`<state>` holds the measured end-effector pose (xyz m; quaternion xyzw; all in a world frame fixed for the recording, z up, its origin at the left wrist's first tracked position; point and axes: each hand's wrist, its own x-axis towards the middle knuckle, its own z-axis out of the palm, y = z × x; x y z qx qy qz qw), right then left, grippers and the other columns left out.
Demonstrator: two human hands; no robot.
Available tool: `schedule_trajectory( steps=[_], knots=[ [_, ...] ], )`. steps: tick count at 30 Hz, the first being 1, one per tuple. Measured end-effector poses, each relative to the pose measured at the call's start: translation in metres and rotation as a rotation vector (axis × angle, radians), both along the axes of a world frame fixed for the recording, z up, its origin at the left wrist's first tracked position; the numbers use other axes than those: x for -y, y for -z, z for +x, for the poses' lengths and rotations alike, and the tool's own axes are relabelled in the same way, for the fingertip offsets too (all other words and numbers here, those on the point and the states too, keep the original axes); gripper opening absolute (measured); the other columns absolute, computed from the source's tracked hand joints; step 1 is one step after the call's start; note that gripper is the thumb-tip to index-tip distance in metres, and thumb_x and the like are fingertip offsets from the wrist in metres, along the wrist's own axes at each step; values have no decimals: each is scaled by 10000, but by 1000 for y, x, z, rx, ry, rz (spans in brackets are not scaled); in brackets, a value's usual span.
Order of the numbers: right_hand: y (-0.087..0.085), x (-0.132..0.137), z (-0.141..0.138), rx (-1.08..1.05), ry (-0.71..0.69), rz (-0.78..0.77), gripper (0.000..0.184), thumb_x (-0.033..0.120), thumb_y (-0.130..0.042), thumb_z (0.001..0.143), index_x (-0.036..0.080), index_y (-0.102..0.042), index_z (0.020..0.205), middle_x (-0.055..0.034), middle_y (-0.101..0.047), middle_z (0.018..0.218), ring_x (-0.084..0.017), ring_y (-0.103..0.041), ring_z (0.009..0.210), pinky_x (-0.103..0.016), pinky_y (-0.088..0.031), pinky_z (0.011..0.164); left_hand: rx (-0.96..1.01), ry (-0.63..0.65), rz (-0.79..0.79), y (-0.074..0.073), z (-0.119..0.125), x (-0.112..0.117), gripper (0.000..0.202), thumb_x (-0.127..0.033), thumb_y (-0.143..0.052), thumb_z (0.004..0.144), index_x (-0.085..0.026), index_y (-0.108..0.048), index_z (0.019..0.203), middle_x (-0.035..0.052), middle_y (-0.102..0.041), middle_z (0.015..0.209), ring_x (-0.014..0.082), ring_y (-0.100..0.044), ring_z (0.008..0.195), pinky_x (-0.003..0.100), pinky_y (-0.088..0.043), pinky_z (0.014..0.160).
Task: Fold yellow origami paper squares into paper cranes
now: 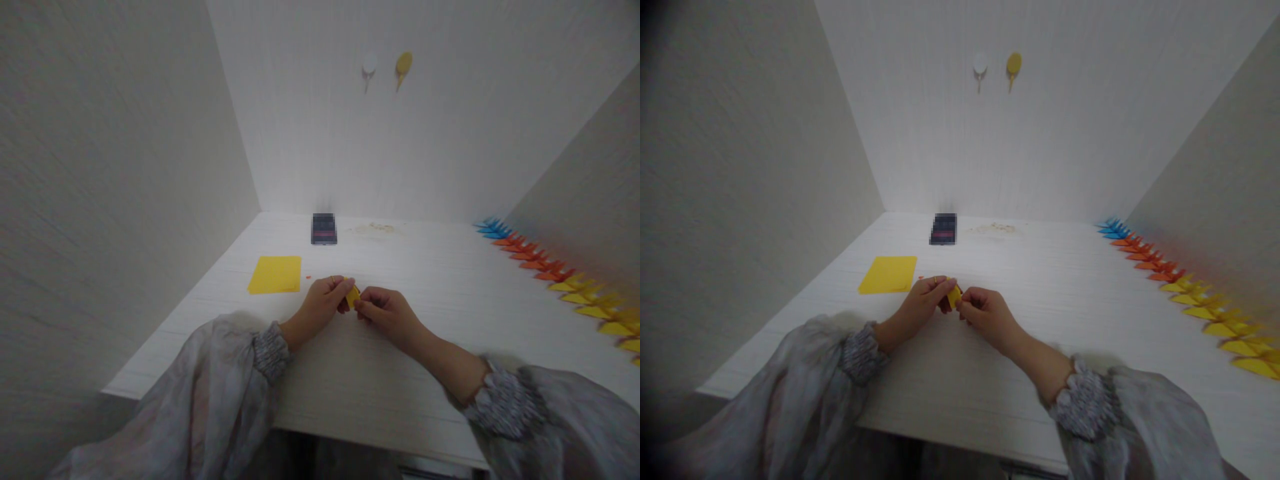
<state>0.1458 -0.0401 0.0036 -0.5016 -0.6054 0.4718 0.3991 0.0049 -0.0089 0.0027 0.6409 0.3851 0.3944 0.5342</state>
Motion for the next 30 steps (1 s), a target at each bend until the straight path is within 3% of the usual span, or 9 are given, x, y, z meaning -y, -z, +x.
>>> schedule_trajectory(
  steps=[15, 19, 24, 30],
  knots=[
    [-1, 0, 0, -128, -49, -45, 151, 268, -549, 682, 177, -537, 563, 23, -549, 531, -87, -454, 470, -225, -364, 483, -45, -37, 80, -1, -1, 2, 434, -460, -294, 819, -137, -497, 612, -9, -470, 497, 77, -425, 443, 203, -350, 451],
    [-1, 1, 0, -185, -46, -75, 145, 250, -551, 673, 172, -543, 551, 21, -556, 524, -85, -454, 462, -228, -363, 481, -17, -11, 28, -3, -1, 3, 457, -492, -286, 812, -138, -490, 608, -14, -454, 477, 78, -429, 437, 200, -351, 443],
    [-1, 1, 1, -234, -64, -80, 142, 240, -555, 668, 168, -551, 545, 18, -560, 520, -85, -452, 460, -231, -365, 480, 39, 58, -2, -4, -2, 4, 382, -485, -444, 748, -132, -491, 609, -19, -471, 499, 66, -422, 441, 192, -340, 439],
    [-2, 2, 0, -244, -84, -73, 150, 257, -554, 672, 168, -552, 551, 13, -563, 529, -87, -454, 460, -233, -369, 476, 65, 19, -12, -5, -3, 5, 365, -458, -466, 746, -130, -492, 590, -18, -481, 489, 61, -413, 434, 195, -327, 441]
  ],
)
